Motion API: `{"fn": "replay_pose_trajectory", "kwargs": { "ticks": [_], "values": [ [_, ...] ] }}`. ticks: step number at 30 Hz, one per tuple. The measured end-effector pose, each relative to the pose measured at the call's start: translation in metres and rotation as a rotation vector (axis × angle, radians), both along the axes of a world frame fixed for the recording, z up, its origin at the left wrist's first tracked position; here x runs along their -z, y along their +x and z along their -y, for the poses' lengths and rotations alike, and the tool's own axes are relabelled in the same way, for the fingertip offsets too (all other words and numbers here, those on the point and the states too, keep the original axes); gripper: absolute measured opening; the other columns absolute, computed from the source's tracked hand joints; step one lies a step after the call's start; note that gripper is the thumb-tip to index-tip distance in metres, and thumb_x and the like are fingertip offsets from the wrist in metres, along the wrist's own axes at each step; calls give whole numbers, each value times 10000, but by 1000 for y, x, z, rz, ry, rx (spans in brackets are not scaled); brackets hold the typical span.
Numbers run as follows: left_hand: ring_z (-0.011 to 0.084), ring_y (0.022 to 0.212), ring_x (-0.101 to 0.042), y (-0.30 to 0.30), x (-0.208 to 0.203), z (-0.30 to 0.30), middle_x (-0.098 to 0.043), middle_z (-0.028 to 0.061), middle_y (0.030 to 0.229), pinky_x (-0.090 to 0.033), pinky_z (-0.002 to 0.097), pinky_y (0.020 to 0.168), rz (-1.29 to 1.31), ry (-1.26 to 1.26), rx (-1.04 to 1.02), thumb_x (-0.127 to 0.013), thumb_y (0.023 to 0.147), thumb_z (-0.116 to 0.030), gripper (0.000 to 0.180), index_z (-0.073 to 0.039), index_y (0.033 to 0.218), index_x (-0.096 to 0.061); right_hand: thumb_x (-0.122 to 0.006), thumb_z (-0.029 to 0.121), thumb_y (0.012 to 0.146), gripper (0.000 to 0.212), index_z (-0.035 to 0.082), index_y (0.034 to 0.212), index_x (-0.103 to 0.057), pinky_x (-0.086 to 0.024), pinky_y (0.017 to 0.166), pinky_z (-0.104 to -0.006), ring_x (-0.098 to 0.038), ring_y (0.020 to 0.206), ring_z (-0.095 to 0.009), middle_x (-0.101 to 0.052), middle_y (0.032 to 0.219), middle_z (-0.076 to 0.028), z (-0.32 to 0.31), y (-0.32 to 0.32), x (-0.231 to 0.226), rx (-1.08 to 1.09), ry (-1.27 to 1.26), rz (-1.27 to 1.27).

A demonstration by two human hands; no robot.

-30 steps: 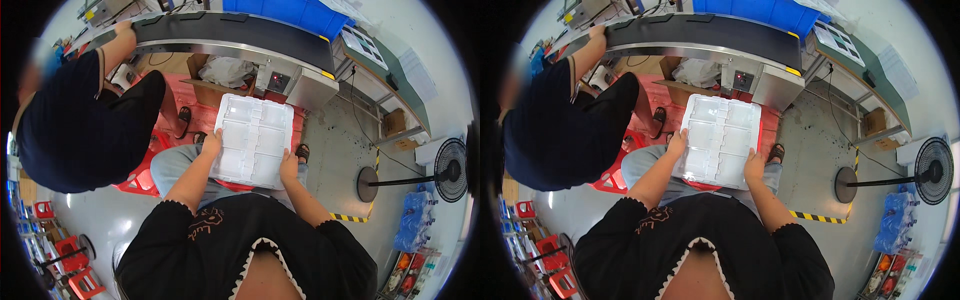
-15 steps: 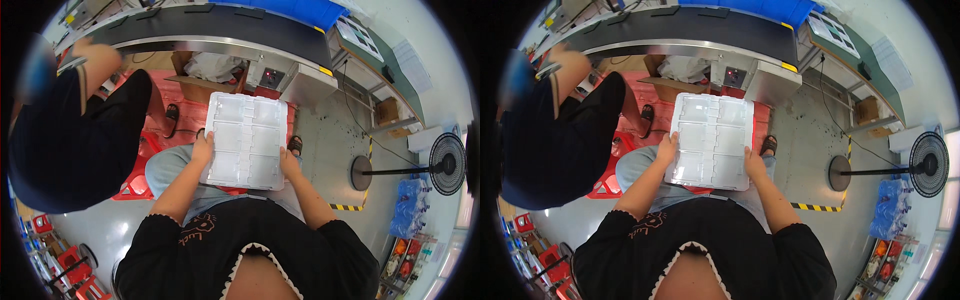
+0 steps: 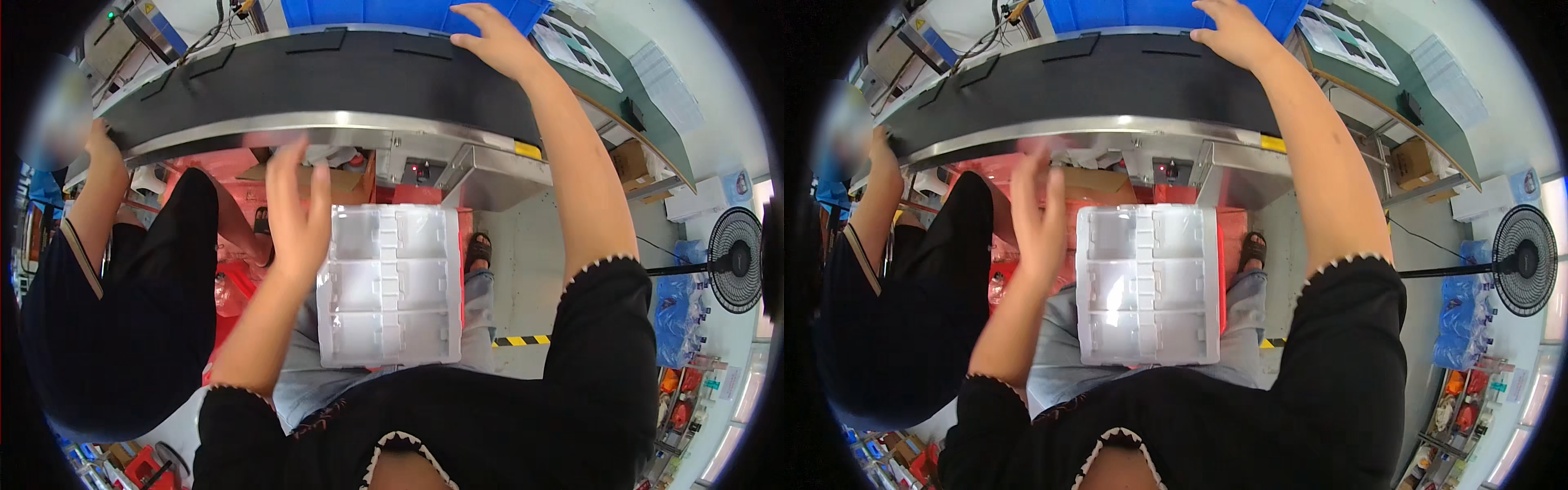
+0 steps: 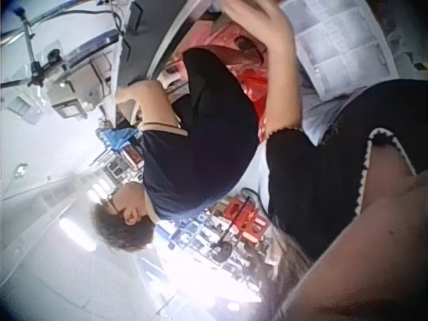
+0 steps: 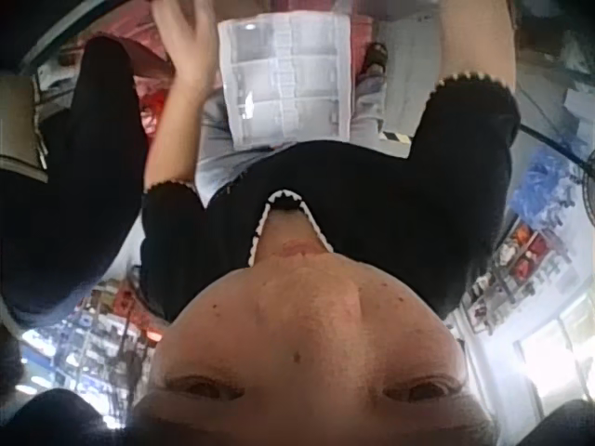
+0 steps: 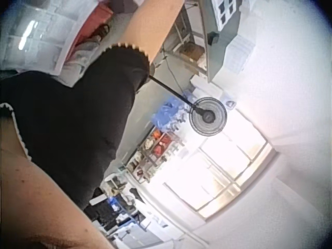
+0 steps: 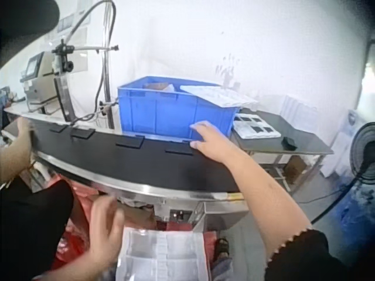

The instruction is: Picking up black rectangular blocks from a conveyor belt and placing them into white plastic sorting trays.

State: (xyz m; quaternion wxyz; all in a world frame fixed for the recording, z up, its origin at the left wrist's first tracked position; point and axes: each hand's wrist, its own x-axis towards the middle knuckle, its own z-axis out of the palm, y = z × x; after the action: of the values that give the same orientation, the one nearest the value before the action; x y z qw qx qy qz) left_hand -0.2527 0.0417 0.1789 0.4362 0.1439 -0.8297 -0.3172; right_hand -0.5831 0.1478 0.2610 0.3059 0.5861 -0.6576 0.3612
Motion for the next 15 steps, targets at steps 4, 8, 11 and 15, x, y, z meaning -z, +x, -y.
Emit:
{"fn": "replay_pose_trajectory", "kwargs": {
  "ticks": [4, 8, 11, 15],
  "values": [
    [333, 1038, -518, -82, -45, 64, -541, 179, 1120, -407, 425, 896, -76, -370, -119, -599, 854, -215, 363, -9, 1143, -527, -705, 224, 746, 431, 25, 1113, -597, -420, 914, -336, -542, 1092, -275, -540, 1233, -164, 40, -31, 2, 332, 788, 179],
    [345, 1070, -519, -168, -59, 76, -528, 200, 1191, -436, 397, 880, 391, -434, -441, -630, 797, -436, 562, -26, 1168, -533, -749, 222, 687, 447, 35, 1073, -621, -474, 843, -355, -621, 957, -275, -643, 1038, -171, 19, -23, -37, 531, 1154, 161],
    [360, 1087, -533, -157, -77, 89, -578, 207, 1138, -412, 411, 934, 275, 27, 161, -663, 720, -515, 636, -20, 1116, -605, -643, 242, 751, 239, 4, 766, -627, -452, 721, -436, -575, 842, -341, -603, 835, -172, 2, 31, -61, 597, 978, -25],
    [324, 1023, -591, -195, -92, 60, -609, 213, 1094, -473, 402, 869, 806, -253, -257, -672, 697, -529, 623, 5, 1017, -652, -602, 227, 800, 225, 9, 838, -641, -456, 732, -418, -578, 827, -319, -593, 834, -170, -38, 93, -58, 549, 637, -131]
  ]
}}
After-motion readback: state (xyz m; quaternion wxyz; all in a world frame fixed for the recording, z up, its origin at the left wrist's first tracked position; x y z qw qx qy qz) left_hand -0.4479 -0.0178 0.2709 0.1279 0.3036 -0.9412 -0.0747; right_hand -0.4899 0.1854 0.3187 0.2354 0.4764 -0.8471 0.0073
